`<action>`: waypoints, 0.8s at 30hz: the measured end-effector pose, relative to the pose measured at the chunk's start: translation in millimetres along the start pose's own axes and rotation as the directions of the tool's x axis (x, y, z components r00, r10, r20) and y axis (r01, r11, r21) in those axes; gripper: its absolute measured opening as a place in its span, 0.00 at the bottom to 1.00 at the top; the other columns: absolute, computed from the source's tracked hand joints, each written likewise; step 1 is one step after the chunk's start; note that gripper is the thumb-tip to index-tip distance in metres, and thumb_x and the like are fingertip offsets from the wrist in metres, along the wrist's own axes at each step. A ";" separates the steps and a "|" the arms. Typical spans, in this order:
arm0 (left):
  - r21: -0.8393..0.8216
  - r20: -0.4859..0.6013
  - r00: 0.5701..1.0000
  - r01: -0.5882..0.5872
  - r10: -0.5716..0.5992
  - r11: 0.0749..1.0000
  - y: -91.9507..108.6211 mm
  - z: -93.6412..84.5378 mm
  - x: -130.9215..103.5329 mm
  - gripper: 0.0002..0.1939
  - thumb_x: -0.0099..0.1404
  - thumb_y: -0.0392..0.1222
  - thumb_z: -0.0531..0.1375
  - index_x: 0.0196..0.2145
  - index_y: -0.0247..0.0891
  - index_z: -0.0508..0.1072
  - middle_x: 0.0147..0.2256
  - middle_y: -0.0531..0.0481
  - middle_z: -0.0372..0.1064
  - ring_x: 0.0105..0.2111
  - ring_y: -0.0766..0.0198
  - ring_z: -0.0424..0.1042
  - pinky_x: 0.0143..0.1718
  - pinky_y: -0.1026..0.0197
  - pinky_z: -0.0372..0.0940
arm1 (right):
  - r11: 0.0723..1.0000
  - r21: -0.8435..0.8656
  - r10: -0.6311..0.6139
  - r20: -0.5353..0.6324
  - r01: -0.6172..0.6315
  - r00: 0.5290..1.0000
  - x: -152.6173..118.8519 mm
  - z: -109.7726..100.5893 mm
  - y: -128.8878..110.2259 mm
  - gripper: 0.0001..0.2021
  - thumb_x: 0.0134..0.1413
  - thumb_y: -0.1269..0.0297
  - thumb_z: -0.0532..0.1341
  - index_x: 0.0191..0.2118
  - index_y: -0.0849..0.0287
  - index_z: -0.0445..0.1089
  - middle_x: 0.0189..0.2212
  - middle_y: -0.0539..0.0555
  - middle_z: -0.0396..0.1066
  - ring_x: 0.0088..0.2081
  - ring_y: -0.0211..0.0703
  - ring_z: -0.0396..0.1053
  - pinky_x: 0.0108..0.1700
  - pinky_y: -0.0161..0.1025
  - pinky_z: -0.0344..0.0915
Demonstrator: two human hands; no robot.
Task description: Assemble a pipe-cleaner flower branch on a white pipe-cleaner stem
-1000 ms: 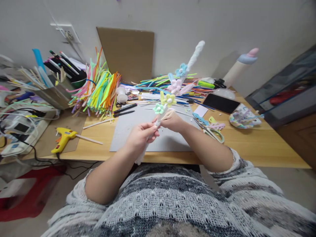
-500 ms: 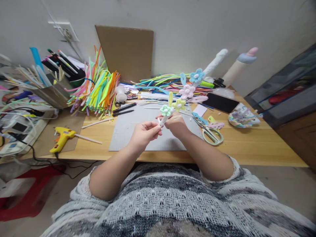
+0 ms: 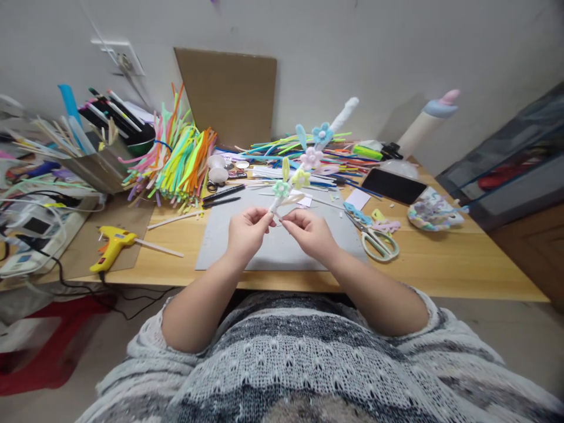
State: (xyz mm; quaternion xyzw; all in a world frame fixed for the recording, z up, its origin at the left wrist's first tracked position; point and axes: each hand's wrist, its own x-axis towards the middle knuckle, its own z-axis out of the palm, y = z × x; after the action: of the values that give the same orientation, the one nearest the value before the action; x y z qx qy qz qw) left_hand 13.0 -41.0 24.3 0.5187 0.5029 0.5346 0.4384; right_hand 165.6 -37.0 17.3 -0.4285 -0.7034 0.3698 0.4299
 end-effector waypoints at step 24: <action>0.182 0.422 0.871 -0.352 0.250 0.918 21.2 -26.0 -2.6 0.05 0.55 0.42 0.59 0.25 0.38 0.72 0.24 0.49 0.69 0.26 0.66 0.65 0.30 0.63 0.58 | 0.933 -0.198 -0.177 0.478 0.302 0.861 73.4 -43.1 -46.2 0.03 0.39 0.65 0.64 0.21 0.58 0.72 0.16 0.45 0.66 0.23 0.32 0.58 0.32 0.34 0.53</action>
State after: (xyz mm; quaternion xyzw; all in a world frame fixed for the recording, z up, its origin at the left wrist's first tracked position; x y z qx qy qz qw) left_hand -11.6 -48.1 46.2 0.7388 0.3817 0.4139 0.3704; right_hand 172.9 20.6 94.9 -0.2929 -0.8751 0.3046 0.2359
